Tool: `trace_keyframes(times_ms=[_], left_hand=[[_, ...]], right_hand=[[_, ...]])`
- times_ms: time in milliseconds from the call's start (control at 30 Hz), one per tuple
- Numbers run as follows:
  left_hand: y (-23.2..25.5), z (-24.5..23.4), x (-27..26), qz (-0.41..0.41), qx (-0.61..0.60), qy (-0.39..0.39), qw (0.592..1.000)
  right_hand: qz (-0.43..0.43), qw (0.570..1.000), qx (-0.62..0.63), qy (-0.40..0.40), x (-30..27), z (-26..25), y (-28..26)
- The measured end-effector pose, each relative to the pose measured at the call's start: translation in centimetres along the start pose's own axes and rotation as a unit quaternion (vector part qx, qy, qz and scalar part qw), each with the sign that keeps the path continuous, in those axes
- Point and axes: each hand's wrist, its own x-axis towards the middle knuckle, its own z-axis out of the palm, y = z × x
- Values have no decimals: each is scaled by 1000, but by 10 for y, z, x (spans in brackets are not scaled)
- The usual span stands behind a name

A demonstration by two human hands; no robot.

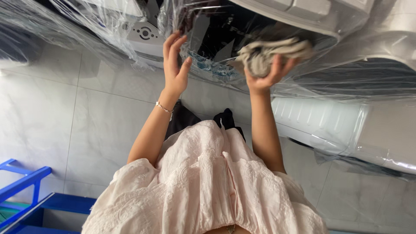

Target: The person cleans wrapped appliances by wiping electric fans, an electronic unit, and washing machines with a cloth.

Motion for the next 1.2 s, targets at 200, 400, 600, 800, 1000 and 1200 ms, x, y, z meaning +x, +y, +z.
trace_keyframes(times_ms=[200,400,600,800,1000,1200], left_hand=[[-22,-24,-2,24,-10,-72,997],[-35,-56,3,13,-46,-104,993],[-39,-84,-4,-5,-57,-109,992],[-47,-110,-9,-15,-64,-103,993],[-54,-119,-12,-42,-74,-119,989],[-78,-101,-7,-108,-108,-74,985]], right_hand=[[71,959,-63,-267,-152,-44,-17],[95,994,16,-51,-95,-26,-78],[87,995,-20,49,47,31,-111],[-53,995,-60,-51,-35,112,-90],[77,970,-30,-231,-151,65,-109],[20,1000,-6,-9,-5,15,-113]])
